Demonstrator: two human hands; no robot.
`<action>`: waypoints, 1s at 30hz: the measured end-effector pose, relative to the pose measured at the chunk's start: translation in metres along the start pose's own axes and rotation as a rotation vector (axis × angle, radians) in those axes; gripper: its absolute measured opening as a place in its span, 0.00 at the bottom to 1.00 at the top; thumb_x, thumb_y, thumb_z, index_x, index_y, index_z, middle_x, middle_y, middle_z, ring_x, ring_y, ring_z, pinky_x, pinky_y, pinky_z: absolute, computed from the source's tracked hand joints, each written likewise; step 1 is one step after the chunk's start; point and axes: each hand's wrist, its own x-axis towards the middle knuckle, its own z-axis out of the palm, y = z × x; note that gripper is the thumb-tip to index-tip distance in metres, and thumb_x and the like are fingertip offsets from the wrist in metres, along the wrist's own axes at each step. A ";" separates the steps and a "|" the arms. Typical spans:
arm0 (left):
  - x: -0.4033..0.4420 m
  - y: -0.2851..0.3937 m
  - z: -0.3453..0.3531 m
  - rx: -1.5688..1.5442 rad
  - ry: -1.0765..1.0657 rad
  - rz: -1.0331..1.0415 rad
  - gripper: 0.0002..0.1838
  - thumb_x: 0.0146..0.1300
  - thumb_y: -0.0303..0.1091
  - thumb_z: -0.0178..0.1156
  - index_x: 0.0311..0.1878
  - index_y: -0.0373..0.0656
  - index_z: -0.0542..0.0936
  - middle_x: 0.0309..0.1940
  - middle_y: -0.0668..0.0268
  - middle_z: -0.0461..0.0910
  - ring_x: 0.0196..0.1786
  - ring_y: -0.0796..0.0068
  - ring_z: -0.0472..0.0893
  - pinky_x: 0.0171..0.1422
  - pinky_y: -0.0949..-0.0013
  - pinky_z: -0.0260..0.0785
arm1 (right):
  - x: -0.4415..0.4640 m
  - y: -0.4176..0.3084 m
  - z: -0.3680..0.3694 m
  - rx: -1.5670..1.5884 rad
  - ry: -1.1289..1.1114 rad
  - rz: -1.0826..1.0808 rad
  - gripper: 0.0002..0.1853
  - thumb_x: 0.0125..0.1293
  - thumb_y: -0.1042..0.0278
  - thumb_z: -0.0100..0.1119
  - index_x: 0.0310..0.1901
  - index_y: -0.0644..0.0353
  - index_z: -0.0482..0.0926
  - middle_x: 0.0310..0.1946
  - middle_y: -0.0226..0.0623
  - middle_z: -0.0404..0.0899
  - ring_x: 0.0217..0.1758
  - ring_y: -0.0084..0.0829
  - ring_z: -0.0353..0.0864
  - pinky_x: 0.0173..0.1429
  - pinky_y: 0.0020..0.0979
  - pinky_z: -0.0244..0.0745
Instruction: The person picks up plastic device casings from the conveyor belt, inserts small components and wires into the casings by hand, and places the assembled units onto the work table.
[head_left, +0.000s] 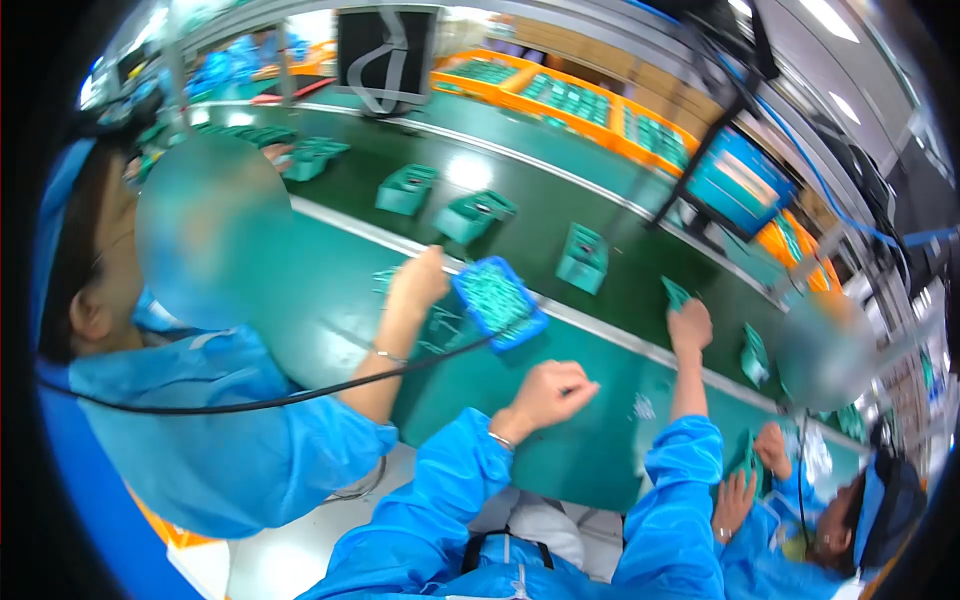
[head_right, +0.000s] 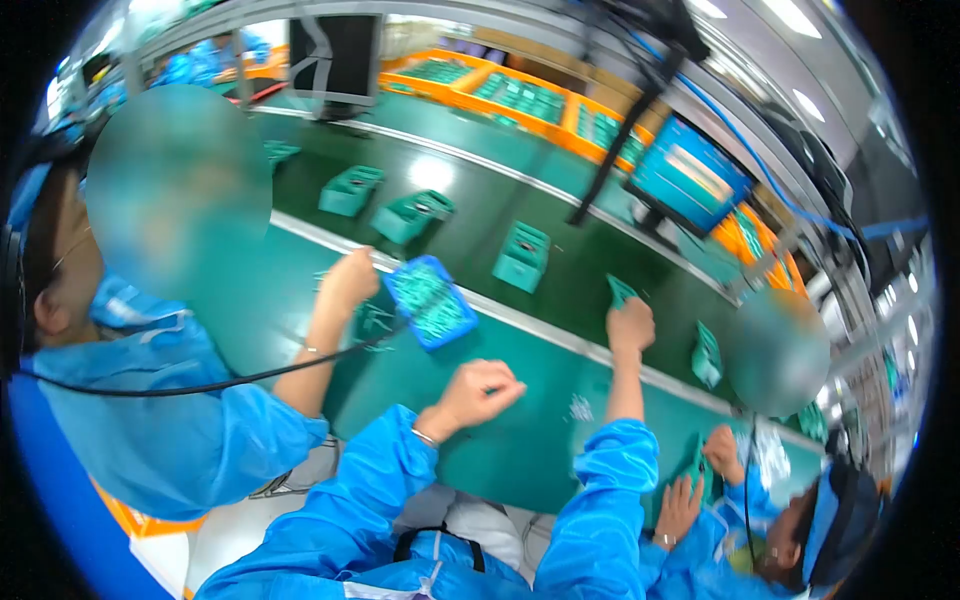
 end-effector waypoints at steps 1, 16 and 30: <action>-0.001 -0.002 0.001 0.052 -0.004 0.021 0.10 0.65 0.32 0.73 0.27 0.43 0.85 0.29 0.64 0.86 0.31 0.62 0.85 0.37 0.60 0.73 | 0.002 -0.002 0.003 0.010 0.001 -0.009 0.17 0.68 0.57 0.62 0.52 0.56 0.88 0.52 0.52 0.88 0.55 0.60 0.88 0.57 0.57 0.84; -0.006 -0.015 0.007 0.178 -0.209 -0.161 0.14 0.68 0.38 0.69 0.29 0.38 0.85 0.27 0.59 0.81 0.31 0.55 0.82 0.37 0.53 0.73 | -0.236 -0.047 -0.104 1.004 -0.182 -0.416 0.05 0.65 0.77 0.71 0.36 0.64 0.82 0.27 0.31 0.77 0.28 0.19 0.72 0.33 0.26 0.69; 0.013 -0.005 0.013 0.270 -0.262 -0.525 0.17 0.68 0.47 0.67 0.31 0.44 0.91 0.29 0.63 0.90 0.34 0.58 0.89 0.41 0.56 0.79 | -0.418 -0.071 -0.111 1.279 -0.893 -0.745 0.22 0.67 0.55 0.76 0.30 0.65 0.76 0.25 0.48 0.80 0.29 0.47 0.81 0.34 0.43 0.72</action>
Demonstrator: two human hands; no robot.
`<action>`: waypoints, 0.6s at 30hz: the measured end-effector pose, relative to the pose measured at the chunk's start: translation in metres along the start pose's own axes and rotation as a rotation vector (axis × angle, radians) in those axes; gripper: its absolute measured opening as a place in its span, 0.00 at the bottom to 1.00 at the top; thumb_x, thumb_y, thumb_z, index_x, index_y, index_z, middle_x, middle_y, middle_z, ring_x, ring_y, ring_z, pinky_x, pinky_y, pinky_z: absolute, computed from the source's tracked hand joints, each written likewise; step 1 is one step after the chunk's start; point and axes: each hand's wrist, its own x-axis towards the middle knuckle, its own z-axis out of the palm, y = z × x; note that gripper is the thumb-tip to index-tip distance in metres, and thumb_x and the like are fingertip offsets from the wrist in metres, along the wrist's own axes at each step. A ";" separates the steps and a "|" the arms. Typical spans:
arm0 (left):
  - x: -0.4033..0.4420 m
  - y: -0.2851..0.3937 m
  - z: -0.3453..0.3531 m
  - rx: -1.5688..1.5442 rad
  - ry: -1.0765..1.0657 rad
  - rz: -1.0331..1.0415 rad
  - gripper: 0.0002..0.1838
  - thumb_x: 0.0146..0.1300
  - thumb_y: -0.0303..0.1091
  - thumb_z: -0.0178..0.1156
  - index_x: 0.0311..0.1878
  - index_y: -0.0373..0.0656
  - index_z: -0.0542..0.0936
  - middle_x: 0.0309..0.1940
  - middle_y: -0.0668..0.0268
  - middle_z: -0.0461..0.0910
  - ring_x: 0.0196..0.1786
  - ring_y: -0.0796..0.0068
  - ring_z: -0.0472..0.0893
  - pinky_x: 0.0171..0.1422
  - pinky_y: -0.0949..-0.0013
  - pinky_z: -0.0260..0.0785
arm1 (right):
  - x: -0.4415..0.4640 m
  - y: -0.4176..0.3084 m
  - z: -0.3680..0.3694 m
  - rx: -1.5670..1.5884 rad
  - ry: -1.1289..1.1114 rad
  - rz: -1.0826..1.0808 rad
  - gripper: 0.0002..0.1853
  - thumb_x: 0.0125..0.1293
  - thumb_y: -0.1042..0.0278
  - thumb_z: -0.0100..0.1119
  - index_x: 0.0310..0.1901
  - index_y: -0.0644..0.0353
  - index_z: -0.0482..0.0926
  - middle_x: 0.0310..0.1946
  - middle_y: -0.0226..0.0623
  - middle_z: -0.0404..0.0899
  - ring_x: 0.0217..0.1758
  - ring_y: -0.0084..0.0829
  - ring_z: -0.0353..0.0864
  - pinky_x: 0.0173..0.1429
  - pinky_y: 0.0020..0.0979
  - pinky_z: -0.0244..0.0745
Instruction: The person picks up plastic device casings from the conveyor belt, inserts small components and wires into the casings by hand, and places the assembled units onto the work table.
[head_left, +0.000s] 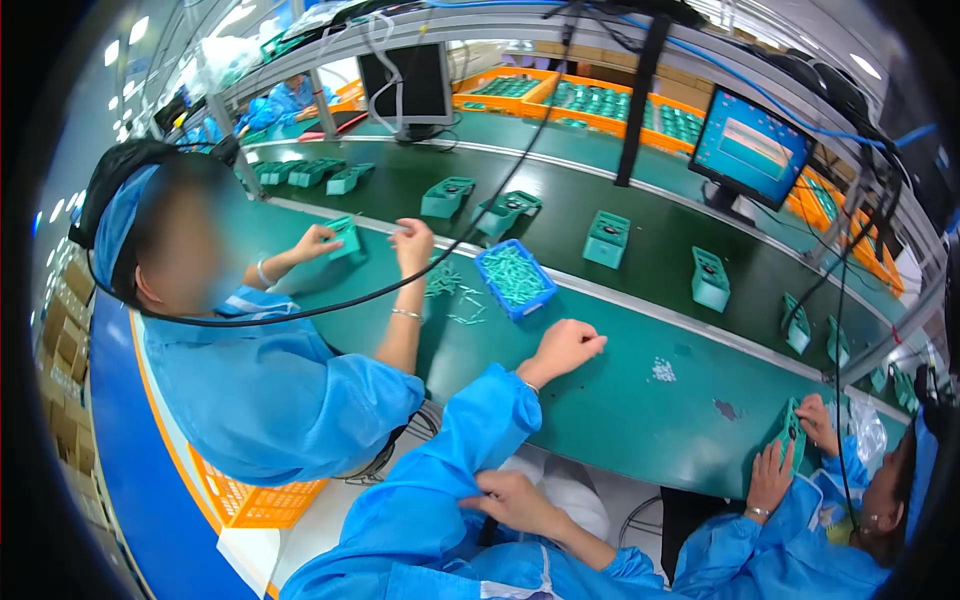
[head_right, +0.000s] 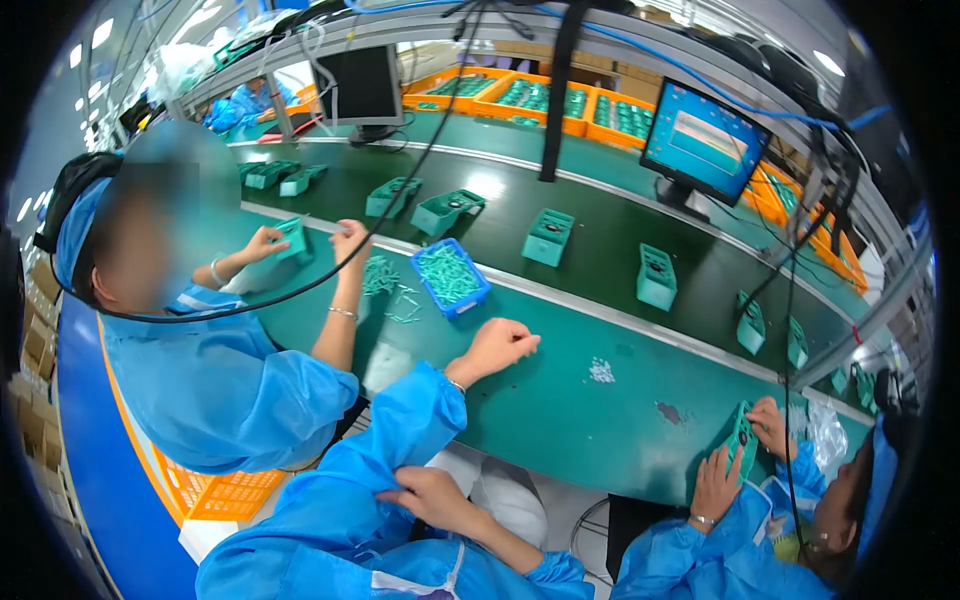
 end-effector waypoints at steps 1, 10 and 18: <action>0.002 0.003 0.000 0.051 -0.012 -0.017 0.17 0.68 0.48 0.66 0.31 0.45 0.91 0.28 0.63 0.90 0.33 0.60 0.89 0.41 0.57 0.80 | -0.006 0.000 0.002 0.157 -0.188 -0.022 0.20 0.68 0.57 0.75 0.32 0.66 0.79 0.26 0.48 0.81 0.29 0.46 0.82 0.35 0.42 0.73; 0.020 0.012 0.017 0.456 0.069 -0.037 0.19 0.66 0.47 0.63 0.24 0.47 0.89 0.22 0.65 0.87 0.33 0.58 0.89 0.43 0.54 0.81 | -0.016 -0.048 0.009 0.556 -0.683 -0.370 0.14 0.75 0.62 0.66 0.43 0.67 0.86 0.37 0.53 0.86 0.39 0.48 0.86 0.45 0.43 0.77; 0.006 0.013 0.022 0.447 0.180 0.021 0.21 0.68 0.49 0.63 0.25 0.43 0.85 0.23 0.56 0.84 0.31 0.47 0.84 0.37 0.48 0.73 | -0.007 -0.038 -0.080 0.237 -0.228 -0.215 0.15 0.75 0.58 0.65 0.36 0.62 0.85 0.35 0.43 0.85 0.38 0.41 0.86 0.43 0.41 0.77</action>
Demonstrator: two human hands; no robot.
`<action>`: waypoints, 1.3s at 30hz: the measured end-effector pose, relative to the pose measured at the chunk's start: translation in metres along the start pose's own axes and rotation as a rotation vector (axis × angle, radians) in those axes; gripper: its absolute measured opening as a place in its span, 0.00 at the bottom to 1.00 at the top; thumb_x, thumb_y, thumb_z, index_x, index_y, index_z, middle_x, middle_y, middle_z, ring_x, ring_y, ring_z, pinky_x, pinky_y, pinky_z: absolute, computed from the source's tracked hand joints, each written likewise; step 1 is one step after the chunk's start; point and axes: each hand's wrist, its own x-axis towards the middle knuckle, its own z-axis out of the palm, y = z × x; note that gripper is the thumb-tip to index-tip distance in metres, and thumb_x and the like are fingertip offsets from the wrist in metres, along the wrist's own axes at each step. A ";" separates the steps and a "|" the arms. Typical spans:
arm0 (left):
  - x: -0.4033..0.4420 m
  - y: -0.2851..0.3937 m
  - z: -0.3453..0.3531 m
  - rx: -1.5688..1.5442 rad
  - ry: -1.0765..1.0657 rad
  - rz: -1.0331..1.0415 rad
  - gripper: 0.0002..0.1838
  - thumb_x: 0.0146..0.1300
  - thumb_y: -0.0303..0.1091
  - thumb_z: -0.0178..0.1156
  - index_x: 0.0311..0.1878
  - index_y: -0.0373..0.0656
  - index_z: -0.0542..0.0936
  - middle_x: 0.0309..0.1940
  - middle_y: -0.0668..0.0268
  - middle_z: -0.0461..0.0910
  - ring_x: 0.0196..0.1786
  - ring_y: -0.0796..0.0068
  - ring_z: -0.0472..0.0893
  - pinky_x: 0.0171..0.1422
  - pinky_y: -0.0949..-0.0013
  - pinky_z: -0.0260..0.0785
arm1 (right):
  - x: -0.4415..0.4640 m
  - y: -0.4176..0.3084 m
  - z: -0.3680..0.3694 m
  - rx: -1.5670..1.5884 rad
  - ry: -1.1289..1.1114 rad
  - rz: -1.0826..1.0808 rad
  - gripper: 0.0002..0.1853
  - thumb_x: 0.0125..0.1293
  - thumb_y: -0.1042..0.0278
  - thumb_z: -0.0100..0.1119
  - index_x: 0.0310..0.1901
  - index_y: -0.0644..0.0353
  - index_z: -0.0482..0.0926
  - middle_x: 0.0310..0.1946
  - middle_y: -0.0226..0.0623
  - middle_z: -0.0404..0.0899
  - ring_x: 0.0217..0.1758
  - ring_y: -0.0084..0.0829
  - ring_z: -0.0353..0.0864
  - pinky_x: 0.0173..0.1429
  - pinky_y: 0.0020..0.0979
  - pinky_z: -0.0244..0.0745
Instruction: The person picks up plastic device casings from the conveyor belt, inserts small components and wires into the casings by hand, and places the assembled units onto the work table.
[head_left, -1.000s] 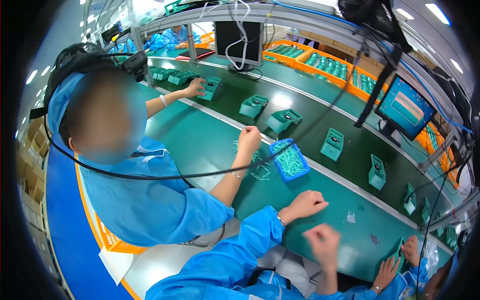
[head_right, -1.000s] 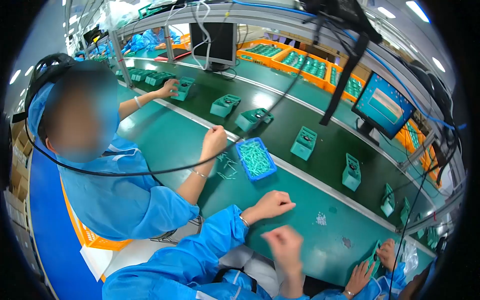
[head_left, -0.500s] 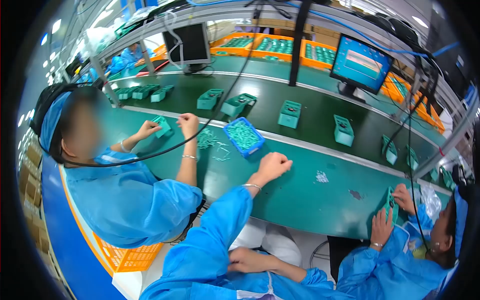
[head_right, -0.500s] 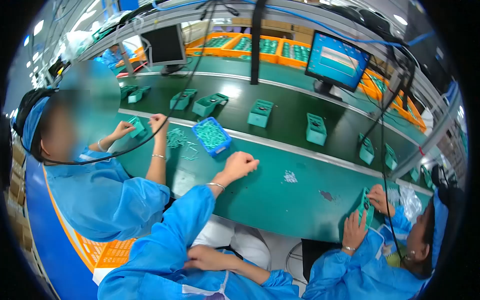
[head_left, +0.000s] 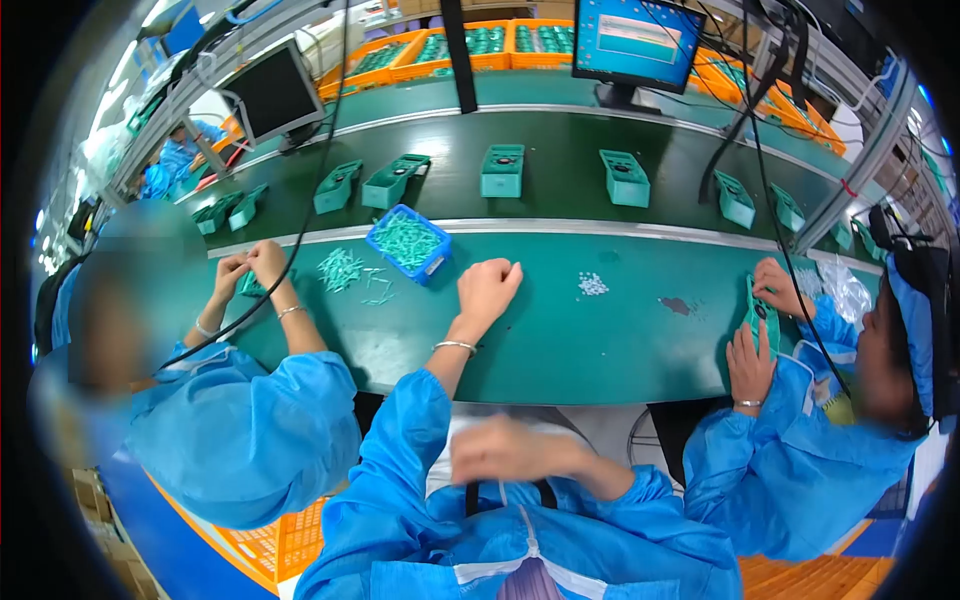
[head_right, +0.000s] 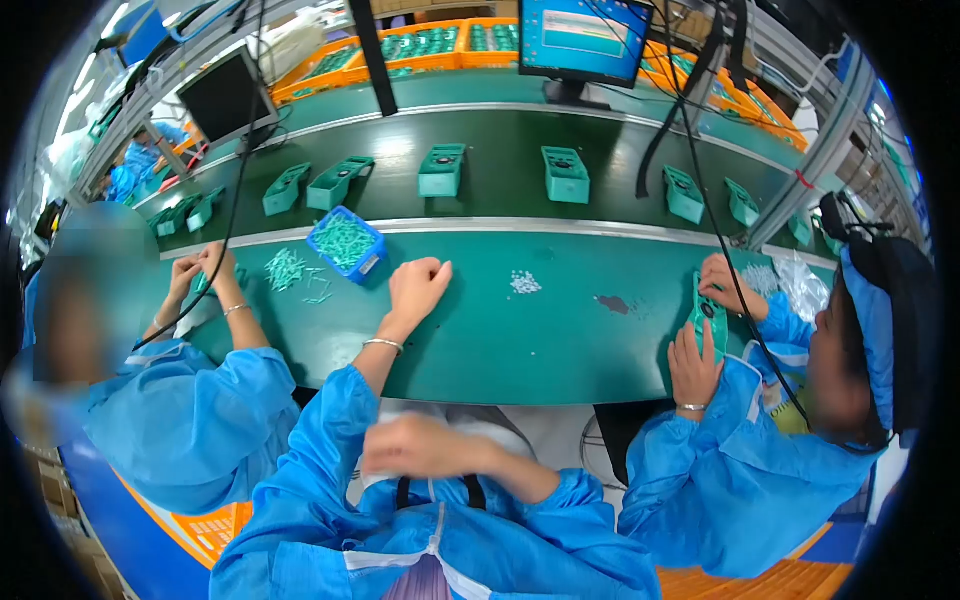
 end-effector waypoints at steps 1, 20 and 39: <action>0.000 -0.001 0.000 -0.029 0.021 0.009 0.22 0.68 0.50 0.63 0.25 0.42 0.85 0.23 0.55 0.83 0.30 0.46 0.83 0.36 0.48 0.73 | -0.001 0.006 -0.017 -0.088 0.141 0.015 0.14 0.74 0.60 0.66 0.36 0.62 0.85 0.34 0.42 0.85 0.37 0.39 0.86 0.42 0.41 0.77; 0.023 -0.001 0.004 -0.091 -0.079 0.194 0.20 0.65 0.41 0.69 0.19 0.43 0.78 0.19 0.60 0.78 0.24 0.52 0.78 0.28 0.53 0.67 | -0.062 0.095 -0.261 -0.807 1.243 0.554 0.18 0.75 0.55 0.68 0.32 0.62 0.86 0.22 0.36 0.82 0.26 0.34 0.79 0.35 0.36 0.72; 0.018 -0.009 0.004 -0.133 -0.099 0.416 0.19 0.65 0.38 0.71 0.21 0.42 0.79 0.21 0.58 0.79 0.24 0.53 0.79 0.29 0.52 0.69 | -0.058 0.094 -0.258 -0.998 1.131 0.609 0.14 0.73 0.57 0.69 0.34 0.57 0.82 0.29 0.36 0.81 0.33 0.41 0.82 0.39 0.39 0.74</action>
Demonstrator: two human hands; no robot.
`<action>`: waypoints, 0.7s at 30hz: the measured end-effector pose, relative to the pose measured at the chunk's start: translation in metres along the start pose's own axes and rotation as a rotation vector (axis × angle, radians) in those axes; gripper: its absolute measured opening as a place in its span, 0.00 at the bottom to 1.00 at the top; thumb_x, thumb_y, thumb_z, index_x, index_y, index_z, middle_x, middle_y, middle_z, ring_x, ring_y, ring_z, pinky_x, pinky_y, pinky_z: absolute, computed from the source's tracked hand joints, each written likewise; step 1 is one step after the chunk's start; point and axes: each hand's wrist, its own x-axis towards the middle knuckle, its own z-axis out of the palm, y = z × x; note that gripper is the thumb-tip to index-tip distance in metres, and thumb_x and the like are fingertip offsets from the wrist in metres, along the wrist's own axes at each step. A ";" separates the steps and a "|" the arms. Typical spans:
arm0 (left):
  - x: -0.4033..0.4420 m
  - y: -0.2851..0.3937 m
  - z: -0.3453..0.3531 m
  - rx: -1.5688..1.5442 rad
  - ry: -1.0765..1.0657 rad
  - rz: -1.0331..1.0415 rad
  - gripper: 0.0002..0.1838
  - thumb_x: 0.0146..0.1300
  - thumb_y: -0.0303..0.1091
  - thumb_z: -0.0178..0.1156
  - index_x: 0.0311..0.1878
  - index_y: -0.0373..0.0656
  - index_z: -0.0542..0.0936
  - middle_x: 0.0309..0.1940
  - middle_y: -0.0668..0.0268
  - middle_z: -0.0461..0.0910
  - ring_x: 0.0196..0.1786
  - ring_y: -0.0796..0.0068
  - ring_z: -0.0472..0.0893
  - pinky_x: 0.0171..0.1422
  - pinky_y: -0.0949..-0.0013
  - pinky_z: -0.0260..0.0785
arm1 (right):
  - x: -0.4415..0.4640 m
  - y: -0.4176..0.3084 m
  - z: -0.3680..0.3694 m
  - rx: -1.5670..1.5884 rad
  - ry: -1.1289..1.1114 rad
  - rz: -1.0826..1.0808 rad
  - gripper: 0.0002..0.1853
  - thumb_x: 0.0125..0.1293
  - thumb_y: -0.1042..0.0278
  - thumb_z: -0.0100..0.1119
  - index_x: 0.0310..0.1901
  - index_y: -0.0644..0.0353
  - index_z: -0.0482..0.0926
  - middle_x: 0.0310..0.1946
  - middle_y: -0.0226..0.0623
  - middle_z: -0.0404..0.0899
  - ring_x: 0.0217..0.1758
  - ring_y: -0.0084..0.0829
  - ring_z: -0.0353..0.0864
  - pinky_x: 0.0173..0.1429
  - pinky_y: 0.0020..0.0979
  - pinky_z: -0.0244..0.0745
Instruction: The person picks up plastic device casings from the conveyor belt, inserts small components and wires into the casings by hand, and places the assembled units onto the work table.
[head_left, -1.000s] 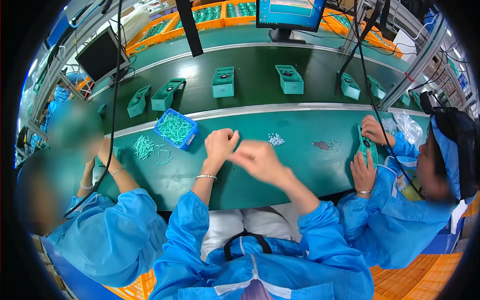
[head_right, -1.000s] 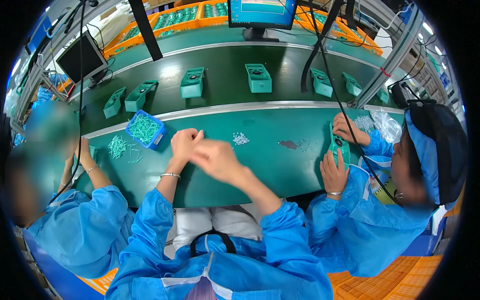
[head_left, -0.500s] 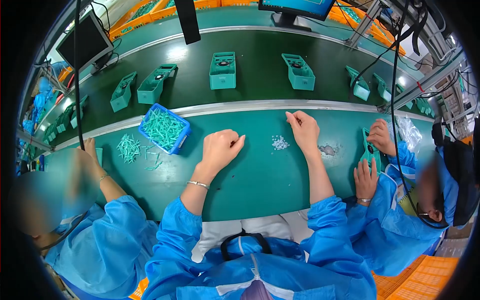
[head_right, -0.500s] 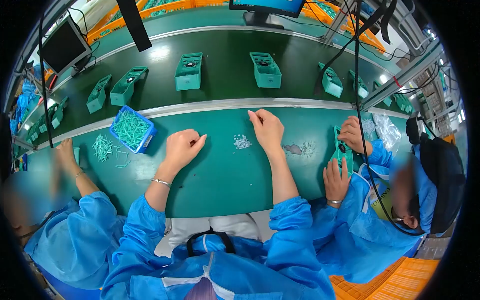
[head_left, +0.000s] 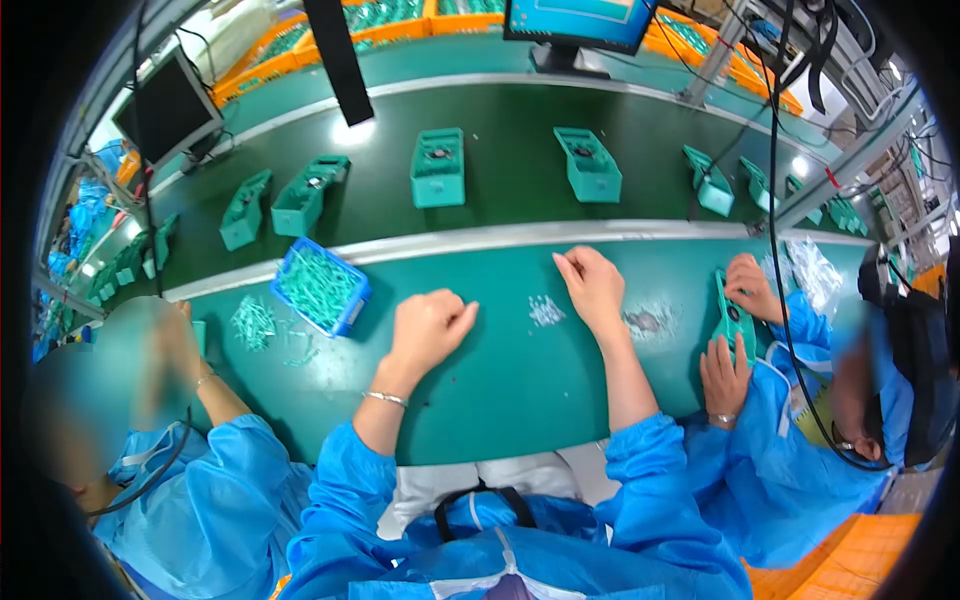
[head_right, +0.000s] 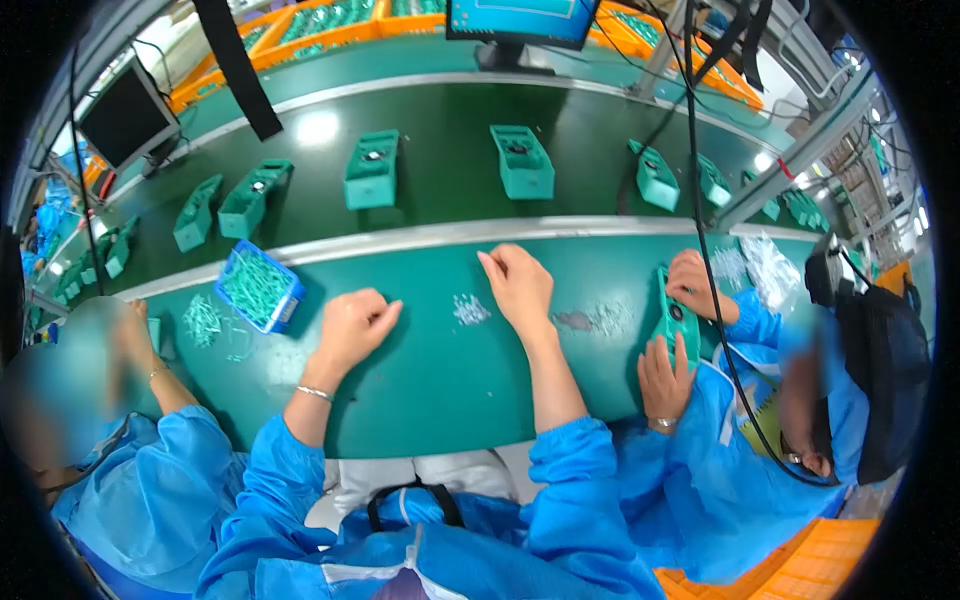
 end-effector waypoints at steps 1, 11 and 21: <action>-0.001 -0.002 0.002 0.022 -0.005 0.014 0.19 0.65 0.39 0.71 0.20 0.43 0.79 0.21 0.58 0.79 0.25 0.52 0.80 0.28 0.52 0.70 | -0.001 -0.001 0.000 -0.002 0.013 -0.012 0.14 0.73 0.57 0.69 0.34 0.57 0.83 0.30 0.36 0.81 0.34 0.42 0.82 0.39 0.40 0.75; -0.001 0.001 -0.001 0.001 0.028 0.053 0.18 0.65 0.37 0.72 0.21 0.44 0.78 0.21 0.61 0.78 0.25 0.54 0.80 0.30 0.54 0.70 | -0.002 0.002 0.002 0.077 0.030 -0.031 0.12 0.71 0.64 0.71 0.33 0.59 0.81 0.28 0.36 0.80 0.29 0.36 0.79 0.36 0.37 0.73; -0.002 0.000 -0.001 -0.014 0.025 0.052 0.18 0.65 0.36 0.72 0.21 0.43 0.77 0.20 0.62 0.77 0.24 0.54 0.78 0.29 0.55 0.69 | -0.002 0.004 0.004 0.082 0.050 -0.050 0.12 0.72 0.64 0.71 0.34 0.60 0.81 0.25 0.35 0.78 0.26 0.30 0.76 0.35 0.34 0.71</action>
